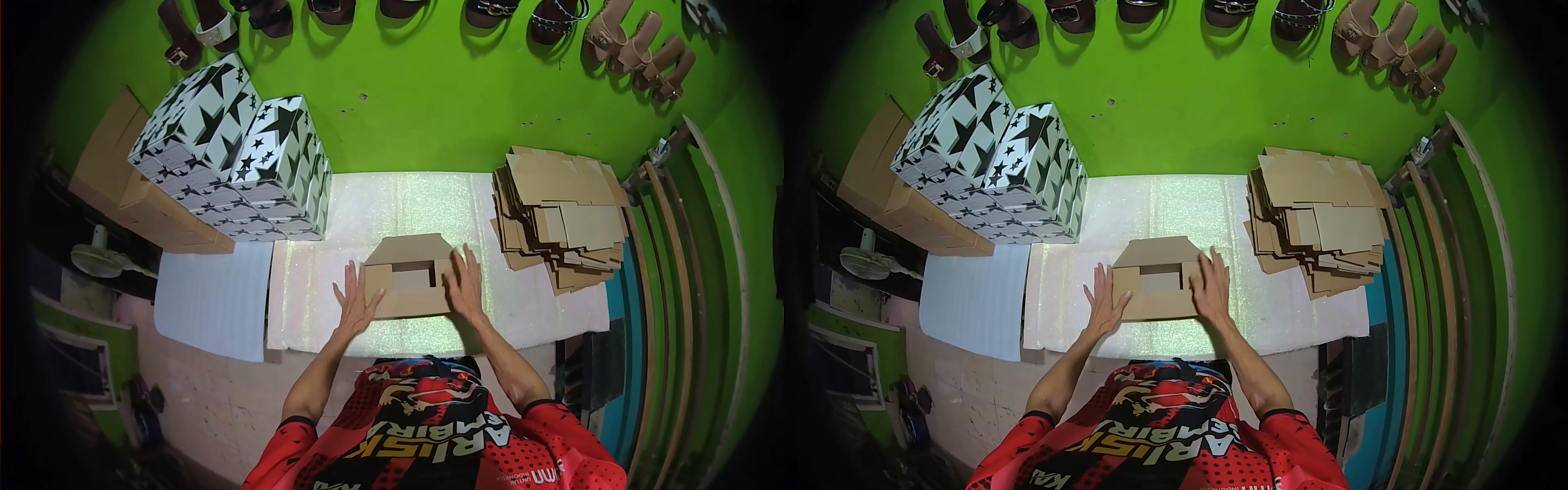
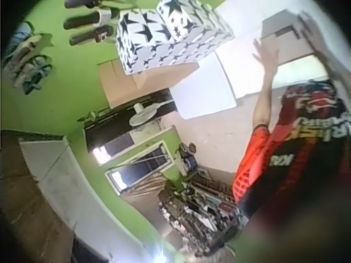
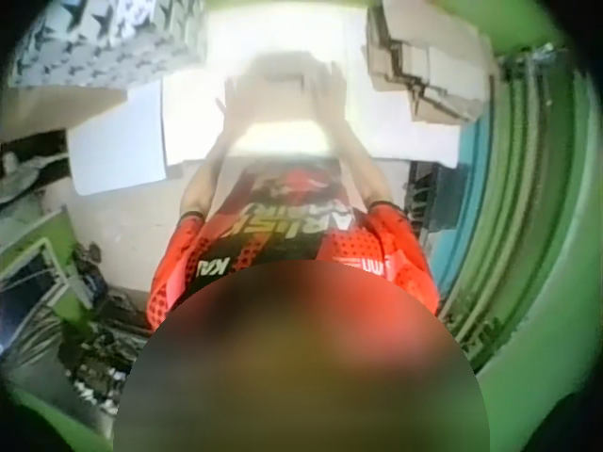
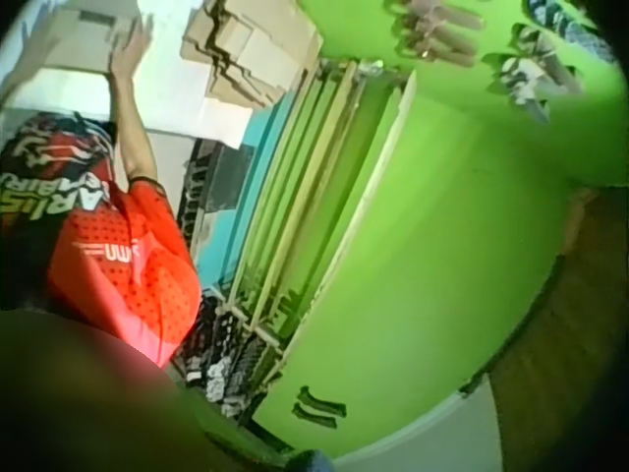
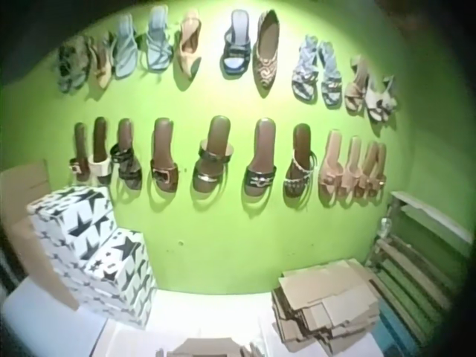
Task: Assembling and folding cardboard shoe boxes.
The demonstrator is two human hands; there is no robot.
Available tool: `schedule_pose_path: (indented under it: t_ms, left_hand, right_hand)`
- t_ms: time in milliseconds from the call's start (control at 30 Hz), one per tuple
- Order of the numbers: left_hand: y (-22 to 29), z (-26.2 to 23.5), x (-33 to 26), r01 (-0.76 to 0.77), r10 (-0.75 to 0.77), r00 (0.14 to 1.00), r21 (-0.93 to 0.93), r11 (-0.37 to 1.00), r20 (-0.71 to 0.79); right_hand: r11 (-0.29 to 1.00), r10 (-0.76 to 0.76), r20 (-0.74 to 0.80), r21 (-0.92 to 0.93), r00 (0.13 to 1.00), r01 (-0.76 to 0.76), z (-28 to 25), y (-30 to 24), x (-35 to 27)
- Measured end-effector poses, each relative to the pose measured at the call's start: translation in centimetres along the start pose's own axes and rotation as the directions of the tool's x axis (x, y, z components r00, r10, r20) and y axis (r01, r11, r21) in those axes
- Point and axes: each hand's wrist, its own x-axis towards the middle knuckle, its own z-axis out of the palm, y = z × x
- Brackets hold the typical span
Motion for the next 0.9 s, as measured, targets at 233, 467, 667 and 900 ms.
schedule_pose_path:
  t_ms: [233, 467, 667, 900]
  left_hand:
    - [0.5, 1.9, 2.4, 0.128, -0.136, 0.989, -0.129, 0.983, -0.061]
    - [1.0, 0.4, 3.2, -0.155, 0.155, 0.986, 0.007, 0.988, -0.055]
    - [0.8, 0.2, 2.6, -0.222, 0.198, 0.961, -0.108, 0.969, -0.195]
    - [0.6, 0.6, 2.8, -0.227, 0.221, 0.969, -0.045, 0.973, -0.108]
  right_hand:
    - [0.974, 0.069, 0.123, 0.205, 0.99, -0.093, 1.1, 2.9, 1.1]
    - [0.987, 0.02, 0.021, 0.157, 1.0, -0.023, 1.2, 2.3, -0.7]
    - [0.959, 0.129, -0.024, 0.257, 0.991, -0.118, 1.1, 2.2, -0.4]
    - [0.986, 0.164, -0.051, 0.003, 0.985, -0.164, 1.6, 2.5, 0.4]
